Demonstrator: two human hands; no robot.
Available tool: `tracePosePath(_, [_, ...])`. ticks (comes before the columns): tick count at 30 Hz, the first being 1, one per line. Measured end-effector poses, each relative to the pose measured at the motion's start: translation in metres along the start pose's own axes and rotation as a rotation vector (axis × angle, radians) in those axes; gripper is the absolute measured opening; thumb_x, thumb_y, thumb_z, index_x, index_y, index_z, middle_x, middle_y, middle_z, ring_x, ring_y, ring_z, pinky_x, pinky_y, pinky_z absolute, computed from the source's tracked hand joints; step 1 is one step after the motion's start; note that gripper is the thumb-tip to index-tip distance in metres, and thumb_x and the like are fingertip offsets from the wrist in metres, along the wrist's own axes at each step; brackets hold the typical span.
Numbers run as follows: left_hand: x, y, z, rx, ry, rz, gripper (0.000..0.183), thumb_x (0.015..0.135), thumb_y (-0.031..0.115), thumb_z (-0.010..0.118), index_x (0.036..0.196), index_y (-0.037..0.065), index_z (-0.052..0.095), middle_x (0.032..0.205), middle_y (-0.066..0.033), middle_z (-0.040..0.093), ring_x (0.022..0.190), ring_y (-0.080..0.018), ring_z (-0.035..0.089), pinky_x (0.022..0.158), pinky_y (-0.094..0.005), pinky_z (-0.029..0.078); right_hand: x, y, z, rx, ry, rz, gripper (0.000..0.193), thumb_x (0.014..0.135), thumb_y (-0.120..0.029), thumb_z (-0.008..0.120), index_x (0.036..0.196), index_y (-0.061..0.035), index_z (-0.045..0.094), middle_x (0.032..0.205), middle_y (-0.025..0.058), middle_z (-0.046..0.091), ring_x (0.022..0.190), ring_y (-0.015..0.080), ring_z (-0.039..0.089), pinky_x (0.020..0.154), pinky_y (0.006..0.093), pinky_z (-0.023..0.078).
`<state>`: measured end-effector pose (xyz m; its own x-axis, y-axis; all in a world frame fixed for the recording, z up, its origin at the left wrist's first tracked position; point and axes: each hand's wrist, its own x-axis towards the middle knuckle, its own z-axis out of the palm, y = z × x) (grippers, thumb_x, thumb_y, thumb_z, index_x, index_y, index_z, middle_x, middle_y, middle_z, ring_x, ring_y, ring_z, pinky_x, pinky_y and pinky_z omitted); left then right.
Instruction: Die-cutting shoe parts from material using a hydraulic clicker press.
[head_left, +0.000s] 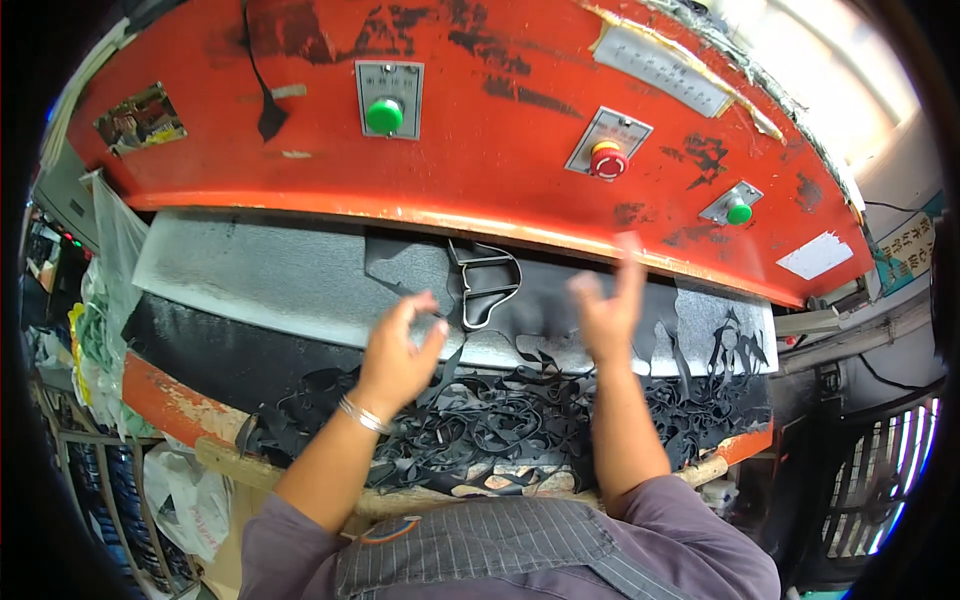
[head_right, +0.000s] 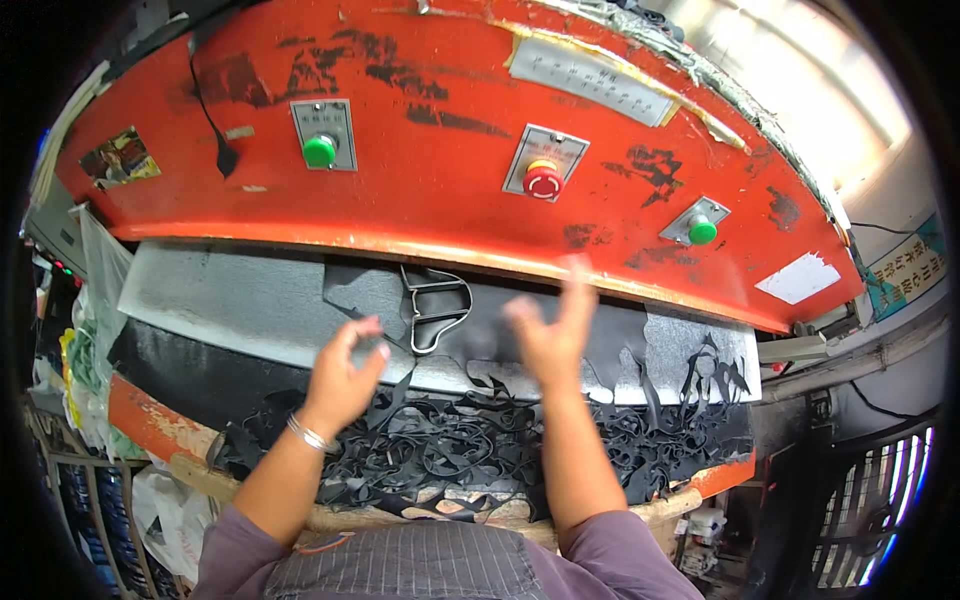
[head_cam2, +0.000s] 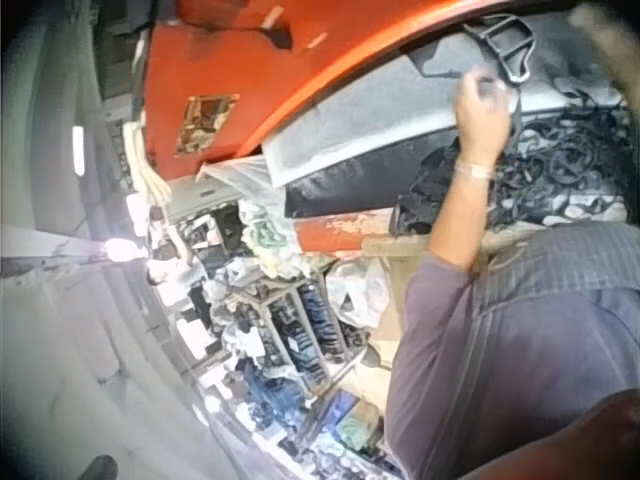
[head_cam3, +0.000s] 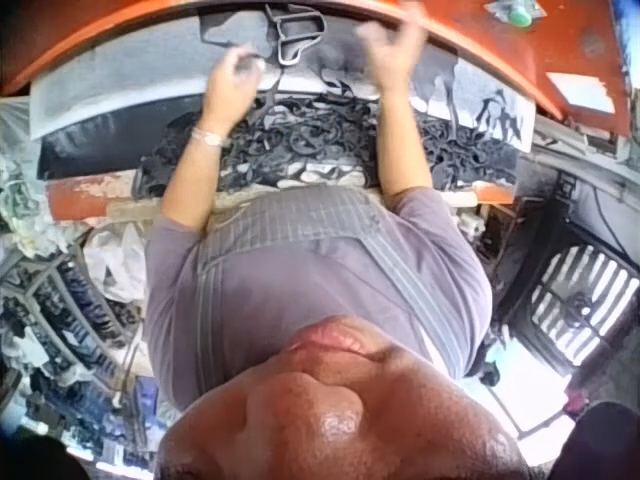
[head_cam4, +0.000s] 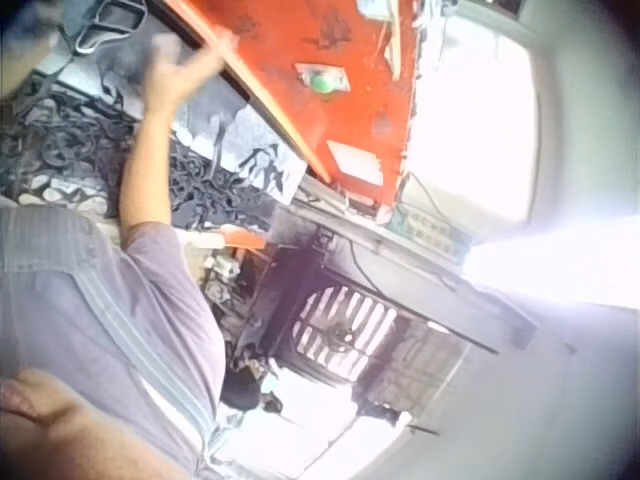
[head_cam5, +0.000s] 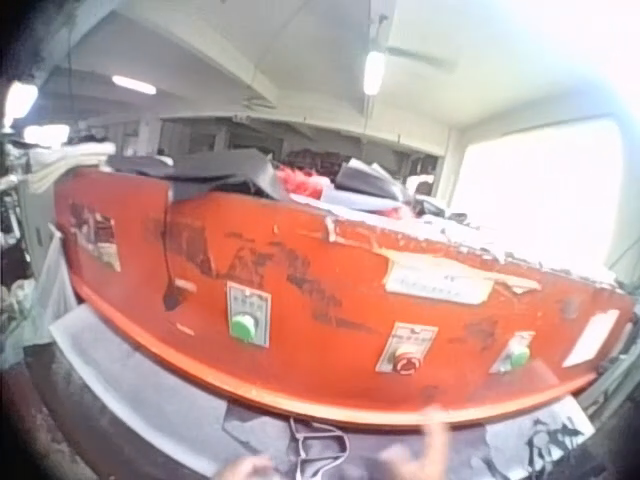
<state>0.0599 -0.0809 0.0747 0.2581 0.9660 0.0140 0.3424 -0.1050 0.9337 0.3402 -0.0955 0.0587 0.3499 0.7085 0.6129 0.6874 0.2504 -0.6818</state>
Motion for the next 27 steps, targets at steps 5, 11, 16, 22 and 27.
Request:
tracePosePath(5, [0.047, 0.074, -0.037, 0.187, 0.507, 0.784, 0.014, 0.09, 0.013, 0.061, 0.079, 0.004, 0.06, 0.078, -0.012, 0.061, 0.072, -0.0297, 0.056, 0.066, -0.0374, 0.044, 0.105, -0.022, -0.092, -0.24, 0.765, -0.112, 0.06, 0.098, -0.038, 0.05, 0.14, 0.0027, 0.036, 0.148, 0.0249, 0.03, 0.139, 0.0361, 0.027, 0.114, 0.045, 0.019])
tracePosePath(11, [0.03, 0.103, -0.06, 0.422, 0.495, 0.863, 0.025, 0.089, 0.01, 0.058, 0.068, 0.001, 0.047, 0.066, -0.0128, 0.046, 0.065, -0.0314, 0.047, 0.061, -0.0409, 0.039, 0.082, -0.032, -0.129, -0.337, 0.757, -0.074, 0.068, 0.097, -0.041, 0.05, 0.147, -0.0019, 0.027, 0.154, 0.029, 0.01, 0.144, 0.0407, 0.013, 0.114, 0.0504, 0.014])
tracePosePath(16, [-0.109, 0.028, -0.032, 0.393, -0.106, 0.549, 0.02, 0.083, 0.019, 0.066, 0.07, 0.006, 0.059, 0.069, -0.012, 0.057, 0.066, -0.0285, 0.056, 0.061, -0.0383, 0.046, -0.103, -0.093, -0.098, -0.063, -0.253, 0.056, 0.045, 0.079, -0.022, 0.075, 0.115, -0.0019, 0.059, 0.111, 0.0184, 0.06, 0.104, 0.0326, 0.056, 0.094, 0.0425, 0.043])
tracePosePath(22, [-0.226, -0.006, 0.001, 0.667, -0.43, 0.429, 0.042, 0.07, 0.03, 0.078, 0.103, 0.008, 0.064, 0.097, -0.007, 0.058, 0.098, -0.0254, 0.055, 0.084, -0.0376, 0.047, -0.227, -0.156, -0.08, -0.169, -0.941, -0.18, 0.047, 0.07, -0.031, 0.079, 0.106, -0.0033, 0.064, 0.098, 0.0144, 0.064, 0.097, 0.0318, 0.06, 0.084, 0.0407, 0.049])
tracePosePath(27, [-0.233, -0.016, 0.017, 0.711, -0.266, 0.402, 0.039, 0.066, 0.017, 0.077, 0.101, 0.008, 0.063, 0.093, -0.008, 0.055, 0.094, -0.0274, 0.053, 0.082, -0.0384, 0.043, -0.237, -0.157, -0.067, -0.38, -0.869, -0.242, 0.039, 0.061, -0.022, 0.08, 0.091, -0.0048, 0.062, 0.089, 0.0092, 0.062, 0.091, 0.0259, 0.061, 0.075, 0.0348, 0.052])
